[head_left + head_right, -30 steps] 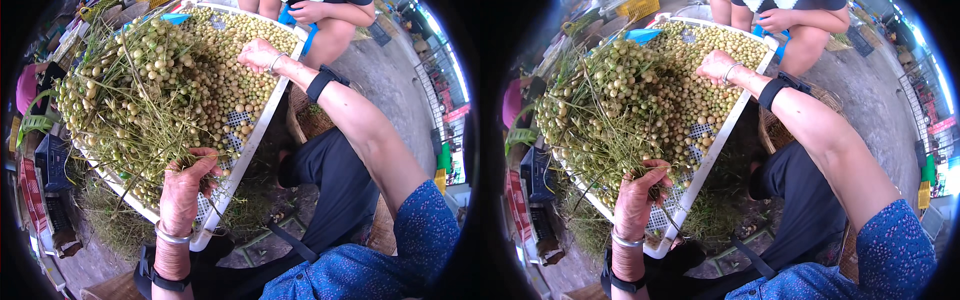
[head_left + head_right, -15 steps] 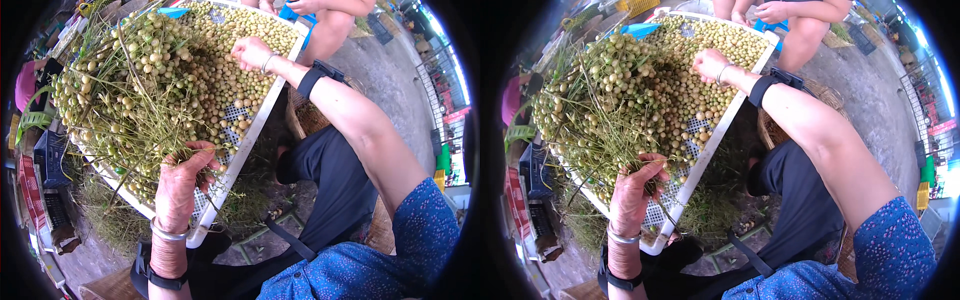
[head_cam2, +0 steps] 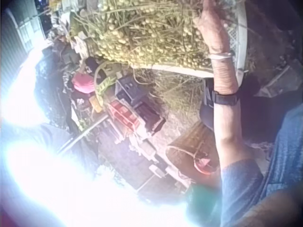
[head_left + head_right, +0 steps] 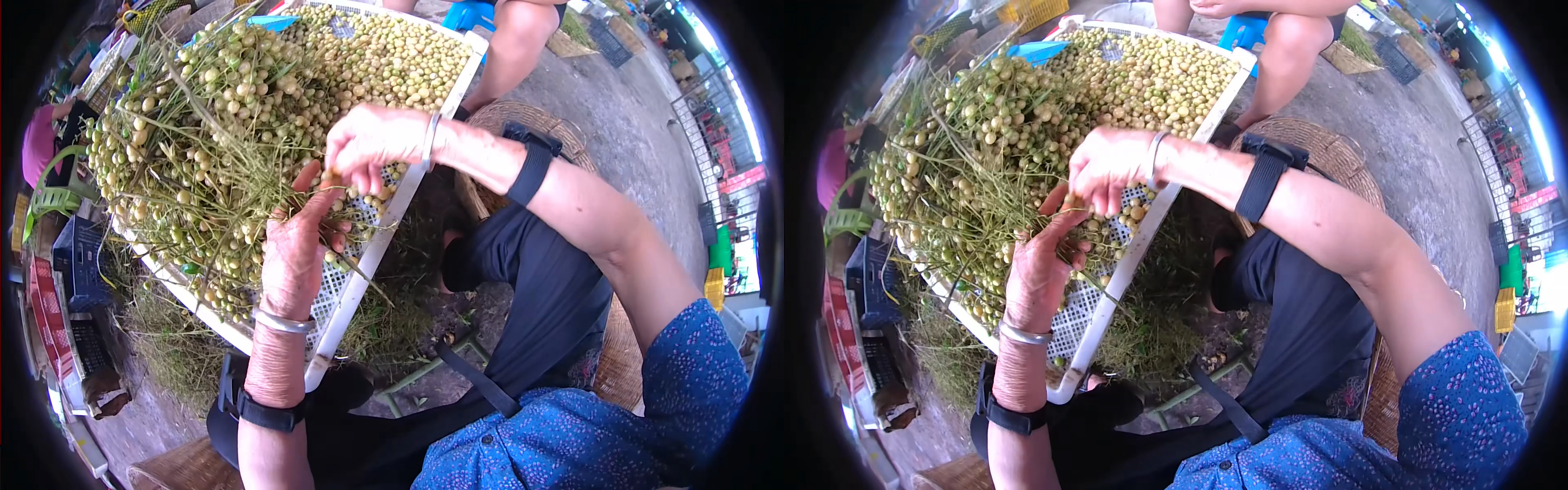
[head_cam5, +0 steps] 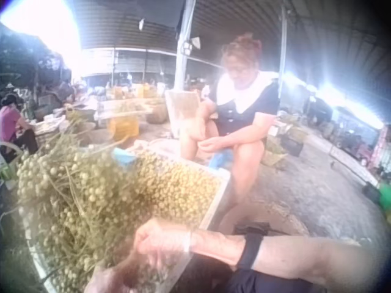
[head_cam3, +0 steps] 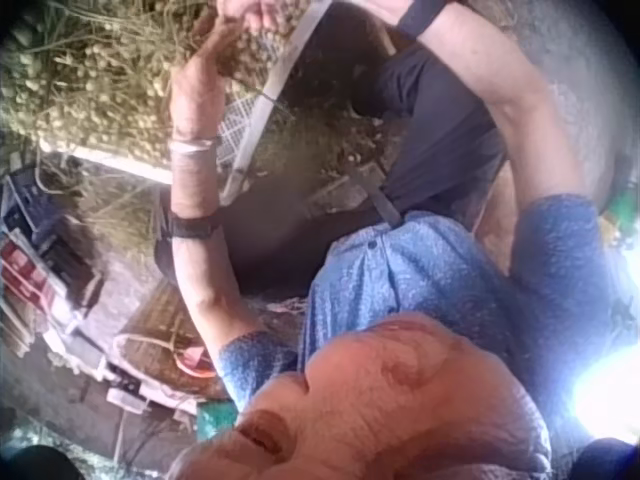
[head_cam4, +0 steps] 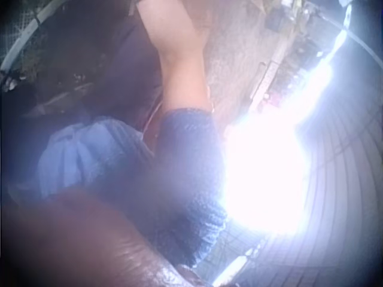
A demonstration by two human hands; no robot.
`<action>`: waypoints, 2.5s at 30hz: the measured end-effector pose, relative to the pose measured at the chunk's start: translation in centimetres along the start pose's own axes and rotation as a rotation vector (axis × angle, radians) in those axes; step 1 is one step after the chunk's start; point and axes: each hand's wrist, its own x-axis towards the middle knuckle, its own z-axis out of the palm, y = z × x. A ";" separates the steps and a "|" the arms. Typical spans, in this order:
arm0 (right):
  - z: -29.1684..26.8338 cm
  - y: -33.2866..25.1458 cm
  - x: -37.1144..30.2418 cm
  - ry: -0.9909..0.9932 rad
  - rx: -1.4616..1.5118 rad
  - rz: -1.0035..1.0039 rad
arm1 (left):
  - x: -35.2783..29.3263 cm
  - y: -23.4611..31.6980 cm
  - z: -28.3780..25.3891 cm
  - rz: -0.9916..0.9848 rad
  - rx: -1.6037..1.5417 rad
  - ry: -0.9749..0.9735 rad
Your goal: Sorting small green fruits from their branches into a basket.
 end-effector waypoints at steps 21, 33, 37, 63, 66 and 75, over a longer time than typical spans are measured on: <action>0.8 0.6 1.1 0.319 -0.809 -0.286 | 3.6 -2.3 0.9 -0.067 -0.208 0.135; -3.5 1.3 0.9 0.394 -0.398 0.350 | 1.4 -0.5 0.6 0.074 0.160 -0.053; -1.1 -1.6 -1.2 0.270 -0.406 0.249 | -2.3 3.5 -0.9 -0.174 0.152 -0.132; 8.8 -3.0 1.4 0.391 -0.412 -0.325 | -8.3 5.8 -10.4 0.080 -0.233 0.023; 7.4 -3.0 1.0 0.453 -0.473 -0.385 | -7.5 5.7 -9.4 0.088 -0.242 0.065; 7.6 -4.4 0.1 0.151 -0.421 -0.278 | -5.2 5.2 -5.9 0.221 -0.099 0.072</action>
